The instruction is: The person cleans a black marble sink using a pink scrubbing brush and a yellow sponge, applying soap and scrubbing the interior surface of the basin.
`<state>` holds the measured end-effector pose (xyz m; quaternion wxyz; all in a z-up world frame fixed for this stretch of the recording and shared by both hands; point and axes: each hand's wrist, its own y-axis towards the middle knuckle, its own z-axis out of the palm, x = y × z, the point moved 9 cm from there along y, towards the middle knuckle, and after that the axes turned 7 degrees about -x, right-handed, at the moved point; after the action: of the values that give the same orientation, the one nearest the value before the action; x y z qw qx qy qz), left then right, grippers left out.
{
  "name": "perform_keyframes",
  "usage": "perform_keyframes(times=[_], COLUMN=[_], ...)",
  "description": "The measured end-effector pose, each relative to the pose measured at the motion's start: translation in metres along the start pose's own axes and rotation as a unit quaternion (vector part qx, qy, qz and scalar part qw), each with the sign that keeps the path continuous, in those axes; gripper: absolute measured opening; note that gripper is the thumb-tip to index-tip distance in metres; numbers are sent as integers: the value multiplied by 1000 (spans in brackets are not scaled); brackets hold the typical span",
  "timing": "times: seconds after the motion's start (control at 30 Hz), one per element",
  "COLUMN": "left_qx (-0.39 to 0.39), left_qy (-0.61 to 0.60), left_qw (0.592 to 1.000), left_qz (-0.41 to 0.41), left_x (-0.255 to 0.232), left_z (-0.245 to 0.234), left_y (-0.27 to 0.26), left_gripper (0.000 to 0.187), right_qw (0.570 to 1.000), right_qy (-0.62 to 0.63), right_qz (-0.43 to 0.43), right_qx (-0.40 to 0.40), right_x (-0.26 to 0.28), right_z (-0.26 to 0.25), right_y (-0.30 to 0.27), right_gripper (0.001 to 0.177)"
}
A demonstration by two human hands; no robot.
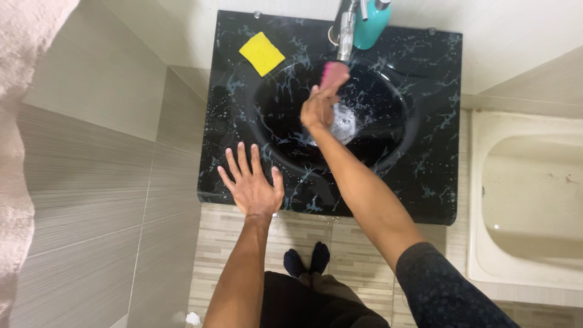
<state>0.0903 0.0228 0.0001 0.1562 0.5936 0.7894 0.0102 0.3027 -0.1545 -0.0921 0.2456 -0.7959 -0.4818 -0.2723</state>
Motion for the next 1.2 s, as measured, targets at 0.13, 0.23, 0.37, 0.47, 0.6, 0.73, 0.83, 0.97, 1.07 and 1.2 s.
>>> perform_keyframes(times=[0.13,0.23,0.37,0.47,0.6,0.73,0.83,0.97,1.07,1.2], left_qx=[31,29,15,11,28,26,7,16,12,15], left_qy=[6,6,0,-7,-14,-26,-19,-23,-22,-28], left_qw=[999,999,1000,1000,999,999,1000,1000,1000,999], left_qz=[-15,-13,-6,-7,-19,-17,-4,-3,1,0], left_x=[3,3,2,2,4,4,2,6,6,8], left_z=[7,7,5,2,4,3,2,6,8,9], left_y=[0,2,-2,3,3,1,2,0,-1,-1], left_gripper=[72,73,74,73,71,72,71,72,72,71], right_qw=[993,965,988,996,976,922,911,906,856,776], right_qy=[38,-78,-55,-41,-43,-109,-112,-296,-376,-514], right_qz=[-108,-228,-67,-57,-64,-312,-355,-263,-344,-345], right_qx=[5,107,124,63,204,201,179,150,-88,-125], right_x=[27,46,22,23,27,35,32,0,0,-50], right_z=[23,44,28,-4,22,37,32,11,-41,-81], right_y=[-29,-79,-51,-21,-60,-84,-64,-12,29,43], right_gripper=[86,85,89,91,89,89,90,84,76,83])
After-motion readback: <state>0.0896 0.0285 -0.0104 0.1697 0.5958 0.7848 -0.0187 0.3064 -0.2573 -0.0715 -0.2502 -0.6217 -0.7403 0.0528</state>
